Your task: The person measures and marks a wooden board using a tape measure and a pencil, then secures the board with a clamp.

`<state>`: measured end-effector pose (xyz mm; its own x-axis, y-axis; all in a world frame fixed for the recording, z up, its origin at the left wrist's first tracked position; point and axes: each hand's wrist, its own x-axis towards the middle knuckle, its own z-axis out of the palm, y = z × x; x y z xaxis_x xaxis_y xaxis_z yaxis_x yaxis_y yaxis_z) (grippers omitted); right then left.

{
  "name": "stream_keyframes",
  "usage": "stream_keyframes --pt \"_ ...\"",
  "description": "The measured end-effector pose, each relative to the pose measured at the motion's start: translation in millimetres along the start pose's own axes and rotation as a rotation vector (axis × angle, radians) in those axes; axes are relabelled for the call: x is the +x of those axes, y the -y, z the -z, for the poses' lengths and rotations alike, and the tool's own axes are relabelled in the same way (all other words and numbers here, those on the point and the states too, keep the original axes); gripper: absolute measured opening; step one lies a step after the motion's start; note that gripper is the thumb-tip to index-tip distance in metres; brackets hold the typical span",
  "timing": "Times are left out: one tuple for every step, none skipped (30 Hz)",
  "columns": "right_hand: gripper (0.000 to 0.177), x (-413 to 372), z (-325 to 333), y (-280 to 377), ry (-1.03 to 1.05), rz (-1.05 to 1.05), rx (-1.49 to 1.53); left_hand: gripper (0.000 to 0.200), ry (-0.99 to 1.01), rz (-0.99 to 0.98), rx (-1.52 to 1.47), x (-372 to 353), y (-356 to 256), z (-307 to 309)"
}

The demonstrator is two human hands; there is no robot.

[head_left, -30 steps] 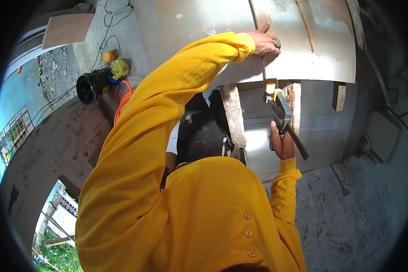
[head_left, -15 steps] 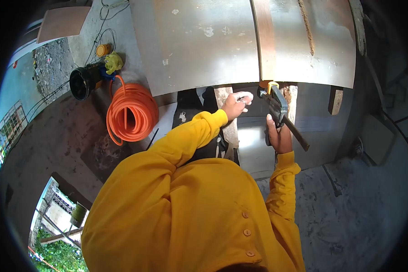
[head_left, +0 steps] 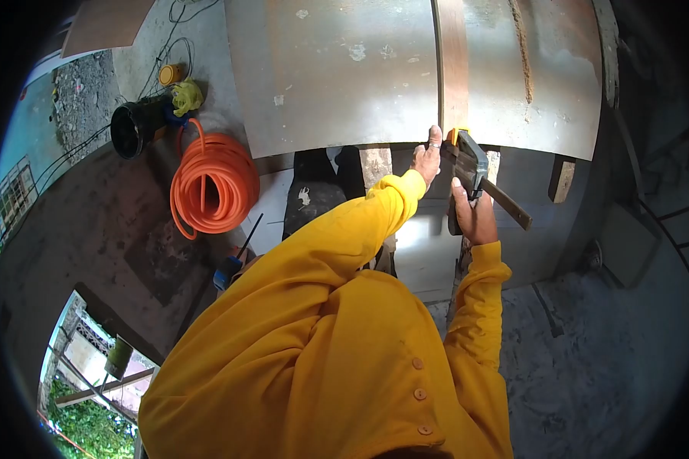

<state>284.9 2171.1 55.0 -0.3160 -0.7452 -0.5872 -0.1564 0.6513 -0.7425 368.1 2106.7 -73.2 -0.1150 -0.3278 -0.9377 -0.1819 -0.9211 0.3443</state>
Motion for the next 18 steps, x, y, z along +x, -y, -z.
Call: stream_keyframes --pt "0.023 1.0 0.6 3.4 0.027 -0.088 0.023 0.123 0.046 -0.014 -0.067 -3.9 -2.7 1.3" --pt "0.023 2.5 0.6 6.3 0.027 -0.086 0.022 0.125 0.092 -0.029 -0.134 -7.1 -6.3 2.3" --pt "0.023 3.5 0.4 8.8 0.024 -0.095 0.039 0.125 0.092 -0.029 -0.134 -4.1 -4.7 0.8" --pt "0.024 3.8 0.3 9.9 0.021 -0.105 0.057 0.124 0.057 -0.068 -0.173 2.8 1.1 -1.8" --pt "0.024 4.3 1.8 8.7 0.020 -0.106 0.056 0.124 0.022 -0.107 -0.211 9.9 6.9 -3.6" --pt "0.024 5.8 4.1 6.3 0.054 -0.098 -0.041 0.124 0.022 -0.107 -0.212 19.6 13.6 -3.9" --pt "0.025 7.3 4.6 4.0 0.088 -0.089 -0.138 0.121 0.064 -0.116 -0.202 27.6 18.2 -2.8" --pt "0.025 8.3 2.3 1.0 0.089 -0.089 -0.139 0.119 0.107 -0.123 -0.193 34.5 23.6 -2.9" --pt "0.025 9.1 -0.5 -3.0 0.079 -0.052 -0.165 0.119 0.109 -0.123 -0.196 29.3 20.0 -1.4" --pt "0.026 9.8 -2.1 -6.1 0.069 -0.015 -0.193 0.116 0.111 -0.119 -0.158 20.0 13.8 1.6" --pt "0.026 10.4 -2.6 -8.3 0.068 -0.014 -0.198 0.114 0.113 -0.116 -0.120 11.8 6.4 3.0" --pt "0.025 11.1 -3.3 -10.0 0.060 -0.005 -0.181 0.110 0.084 -0.114 -0.065 20.0 13.1 2.6" --pt "0.025 11.6 -4.2 -10.5 0.052 0.003 -0.163 0.110 0.085 -0.115 -0.068 30.1 21.5 1.3" --pt "0.026 11.6 -5.4 -8.9 0.024 -0.013 -0.152 0.102 0.013 -0.128 -0.004 39.5 30.1 -0.4" --pt "0.026 10.9 -5.8 -2.2 0.025 -0.013 -0.155 0.095 -0.060 -0.142 0.060 44.0 34.0 -1.7" --pt "0.026 10.0 -5.5 8.2 0.014 -0.101 -0.098 0.095 -0.060 -0.142 0.056 33.6 24.5 -0.1" --pt "0.027 9.5 -4.8 13.7 0.001 -0.190 -0.040 0.093 -0.056 -0.142 0.042 21.9 15.9 1.3" --pt "0.027 9.6 -3.0 13.6 0.001 -0.191 -0.044 0.091 -0.051 -0.141 0.029 12.7 9.1 1.2"
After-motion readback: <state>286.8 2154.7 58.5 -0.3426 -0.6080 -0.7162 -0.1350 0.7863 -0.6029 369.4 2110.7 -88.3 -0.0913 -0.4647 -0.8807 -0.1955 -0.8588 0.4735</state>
